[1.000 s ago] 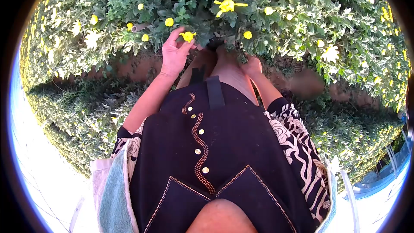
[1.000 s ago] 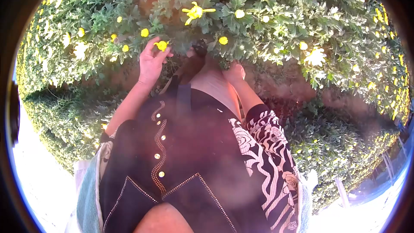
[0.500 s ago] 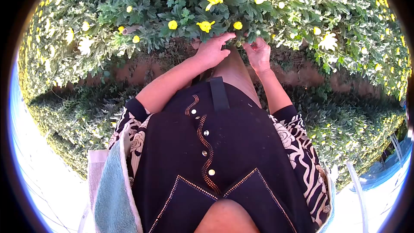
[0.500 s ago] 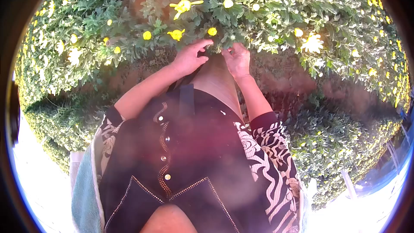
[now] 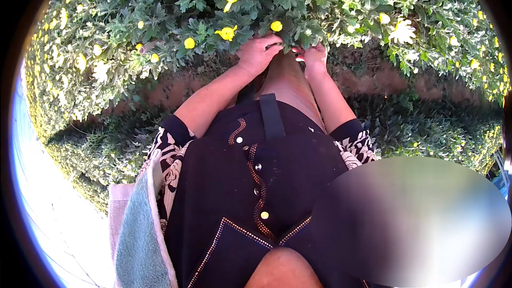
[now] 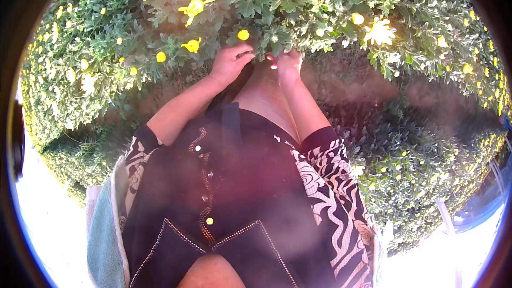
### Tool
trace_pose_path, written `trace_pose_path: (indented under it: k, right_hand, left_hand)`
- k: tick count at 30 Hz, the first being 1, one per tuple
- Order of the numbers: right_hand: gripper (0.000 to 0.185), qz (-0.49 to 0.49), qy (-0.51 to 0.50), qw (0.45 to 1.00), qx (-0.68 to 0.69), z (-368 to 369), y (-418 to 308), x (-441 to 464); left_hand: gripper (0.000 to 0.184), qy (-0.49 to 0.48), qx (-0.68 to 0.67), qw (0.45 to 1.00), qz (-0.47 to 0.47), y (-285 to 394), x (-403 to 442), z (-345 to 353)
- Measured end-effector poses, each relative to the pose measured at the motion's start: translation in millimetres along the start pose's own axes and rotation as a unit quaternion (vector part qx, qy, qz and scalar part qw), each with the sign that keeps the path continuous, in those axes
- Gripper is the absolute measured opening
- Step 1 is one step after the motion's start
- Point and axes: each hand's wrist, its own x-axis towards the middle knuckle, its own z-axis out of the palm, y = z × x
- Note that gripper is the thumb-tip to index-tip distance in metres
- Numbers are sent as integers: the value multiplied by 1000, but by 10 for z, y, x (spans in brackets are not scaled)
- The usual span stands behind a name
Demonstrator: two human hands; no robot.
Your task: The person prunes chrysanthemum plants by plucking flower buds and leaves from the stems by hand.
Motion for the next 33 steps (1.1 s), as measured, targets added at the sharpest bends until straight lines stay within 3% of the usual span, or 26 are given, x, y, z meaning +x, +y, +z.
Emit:
trace_pose_path:
  k: [2,4,5,7,8,10,11,14,16,17,20,23,28,30,32,33]
  right_hand:
    - [13,78,92,991,-51,8,81,172]
    - [20,90,98,986,-103,-100,209,321]
    - [24,-166,45,873,-457,-216,276,392]
    - [31,-122,-18,813,-569,-54,-121,100]
    - [31,-122,-18,813,-569,-45,-192,-17]
    - [34,-219,-131,881,-398,-63,-253,-125]
    - [39,-232,-134,912,-310,-28,-179,-79]
    - [39,-194,-96,947,-237,85,-186,-43]
    - [35,-203,-82,929,-299,-47,110,352]
    - [31,-191,-108,957,-189,-131,332,661]
    - [34,-146,-54,831,-534,-148,220,823]
    - [45,-166,-50,755,-633,-233,151,882]
    - [63,-179,-111,765,-609,-193,-142,232]
    - [54,-227,-116,772,-583,-131,-125,158]
    - [48,-192,-94,889,-406,-175,255,388]
    - [48,-191,-92,892,-400,-203,464,650]
  left_hand:
    - [16,-2,9,1000,18,-36,-19,5]
    - [14,20,38,996,78,-26,-10,-18]
    - [14,20,39,996,78,-4,-17,-27]
    - [12,5,31,999,24,73,-12,-64]
    - [12,5,31,999,23,71,-5,-68]
    - [16,-43,36,997,-51,70,15,-61]
    - [16,-43,34,997,-50,71,25,-56]
    - [17,-44,73,996,-36,46,28,-83]
    - [18,-31,7,998,-50,-2,19,-82]
    - [18,-33,8,998,-51,0,14,-92]
    - [19,-44,2,997,-64,9,17,-115]
    - [19,-47,4,995,-84,-17,11,-115]
    - [16,-1,-13,998,-61,-106,5,-51]
    - [16,-4,-7,998,-57,-38,20,-26]
    - [16,-7,5,998,-55,1,28,-18]
    - [15,-14,-6,998,-66,-5,26,-29]
